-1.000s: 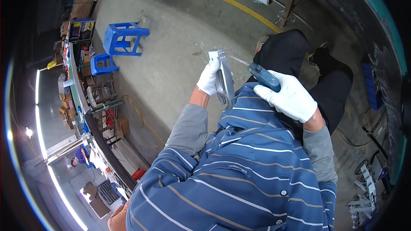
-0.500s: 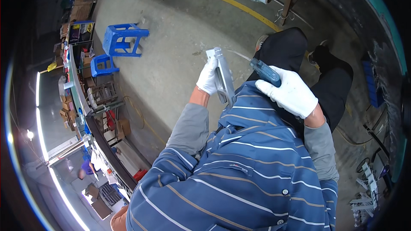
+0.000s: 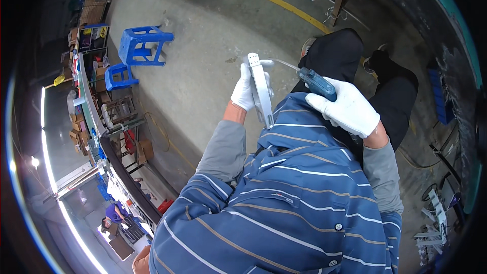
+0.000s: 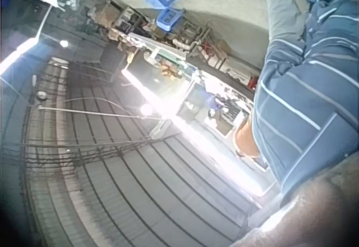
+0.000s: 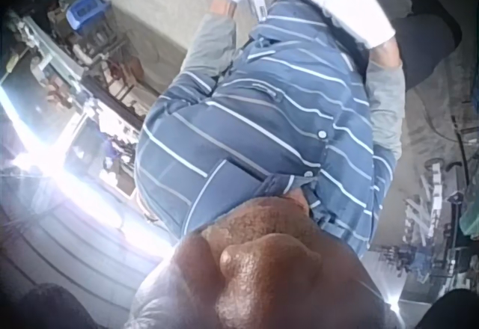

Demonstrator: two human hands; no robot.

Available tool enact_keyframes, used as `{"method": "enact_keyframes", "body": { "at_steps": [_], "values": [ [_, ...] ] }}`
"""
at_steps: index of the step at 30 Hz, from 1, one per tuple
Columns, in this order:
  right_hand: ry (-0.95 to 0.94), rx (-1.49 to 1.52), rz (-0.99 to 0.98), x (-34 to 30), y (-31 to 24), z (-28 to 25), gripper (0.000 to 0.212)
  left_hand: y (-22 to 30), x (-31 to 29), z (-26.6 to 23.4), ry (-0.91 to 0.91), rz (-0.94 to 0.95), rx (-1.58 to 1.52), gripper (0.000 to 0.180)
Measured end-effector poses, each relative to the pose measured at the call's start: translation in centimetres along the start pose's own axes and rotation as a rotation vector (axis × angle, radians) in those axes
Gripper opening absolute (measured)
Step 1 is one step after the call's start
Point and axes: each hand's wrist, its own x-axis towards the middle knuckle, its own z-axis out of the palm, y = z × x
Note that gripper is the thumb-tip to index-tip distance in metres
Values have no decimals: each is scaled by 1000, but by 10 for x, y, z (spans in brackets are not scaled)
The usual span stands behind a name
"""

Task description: Assembling metal components using an electric screwdriver at a fabrication workbench.

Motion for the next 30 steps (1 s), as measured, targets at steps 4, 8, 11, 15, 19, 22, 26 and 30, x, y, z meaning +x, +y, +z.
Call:
{"method": "enact_keyframes", "body": {
  "at_steps": [4, 8, 11, 15, 19, 22, 26, 30],
  "values": [
    [-40, 21, -3, 0, 3, 3, 45, -1, 10, -2, -77, -24, 72, 107],
    [-32, 120, 39, -2, 5, 7, 44, -11, 21, -21, -521, -83, -292, 114],
    [-30, 168, 49, -2, 14, 4, 44, 1, 9, 17, -317, -68, -268, 121],
    [-25, 196, 59, -8, 15, 4, 43, 1, 6, 33, -172, -81, -260, 129],
    [31, 149, 58, -16, 13, 2, 40, -8, 31, 28, -388, -189, -289, 132],
    [47, 219, 130, -22, 21, -3, 38, -21, 43, 35, -300, -218, -257, 132],
    [72, 260, 149, -27, 22, -3, 37, -33, 66, 47, -542, -237, -430, 127],
    [95, 290, 141, -31, 23, -3, 37, -31, 79, 44, -781, -206, -630, 119]
  ]
}}
